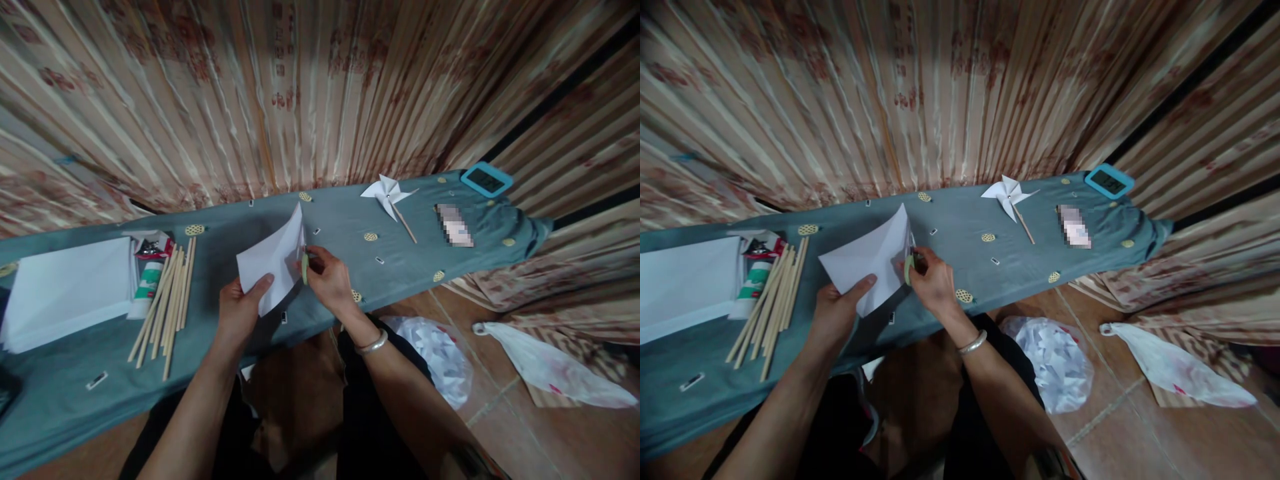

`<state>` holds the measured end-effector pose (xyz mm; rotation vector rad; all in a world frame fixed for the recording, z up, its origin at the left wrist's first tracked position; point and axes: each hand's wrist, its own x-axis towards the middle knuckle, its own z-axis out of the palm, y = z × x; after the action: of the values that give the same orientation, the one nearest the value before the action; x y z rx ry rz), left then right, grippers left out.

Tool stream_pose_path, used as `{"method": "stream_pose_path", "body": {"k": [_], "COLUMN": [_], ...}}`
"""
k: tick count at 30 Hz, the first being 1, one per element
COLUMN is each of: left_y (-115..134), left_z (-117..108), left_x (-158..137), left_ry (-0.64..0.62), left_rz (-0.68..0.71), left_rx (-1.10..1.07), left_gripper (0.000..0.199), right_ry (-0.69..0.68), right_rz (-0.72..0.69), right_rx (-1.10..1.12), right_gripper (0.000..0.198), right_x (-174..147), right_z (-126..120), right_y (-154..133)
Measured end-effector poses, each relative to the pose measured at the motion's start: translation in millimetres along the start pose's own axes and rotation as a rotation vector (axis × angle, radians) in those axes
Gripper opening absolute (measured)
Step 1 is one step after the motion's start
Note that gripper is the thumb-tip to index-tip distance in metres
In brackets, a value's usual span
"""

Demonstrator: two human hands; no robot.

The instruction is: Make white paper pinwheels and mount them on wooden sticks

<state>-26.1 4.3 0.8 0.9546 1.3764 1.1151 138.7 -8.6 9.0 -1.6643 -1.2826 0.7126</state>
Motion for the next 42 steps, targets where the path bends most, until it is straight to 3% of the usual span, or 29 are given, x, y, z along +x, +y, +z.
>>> {"method": "stream_pose_path", "body": {"k": [5, 16, 33, 42], "left_y": [0, -7, 4, 14], "left_z": [5, 6, -2, 0], "left_x": [-5, -6, 1, 6], "left_ry": [-0.052, -0.193, 0.091, 0.114], "left_rz": [-0.018, 0.058, -0.021, 0.059], "left_rx": [-0.102, 0.175, 0.06, -0.345], "left_gripper": [0.043, 0.031, 0.04, 0.034], "right_ry": [0.013, -0.033, -0.124, -0.188], "right_rz": [-0.006, -0.052, -0.122, -0.133], "right_rx": [-0.052, 0.004, 0.017, -0.01], "right_gripper": [0.033, 0.034, 0.038, 0.04], "right_x": [1, -4, -10, -14], "right_z": [-1, 4, 9, 9], "right_y": [0, -4, 3, 7]}}
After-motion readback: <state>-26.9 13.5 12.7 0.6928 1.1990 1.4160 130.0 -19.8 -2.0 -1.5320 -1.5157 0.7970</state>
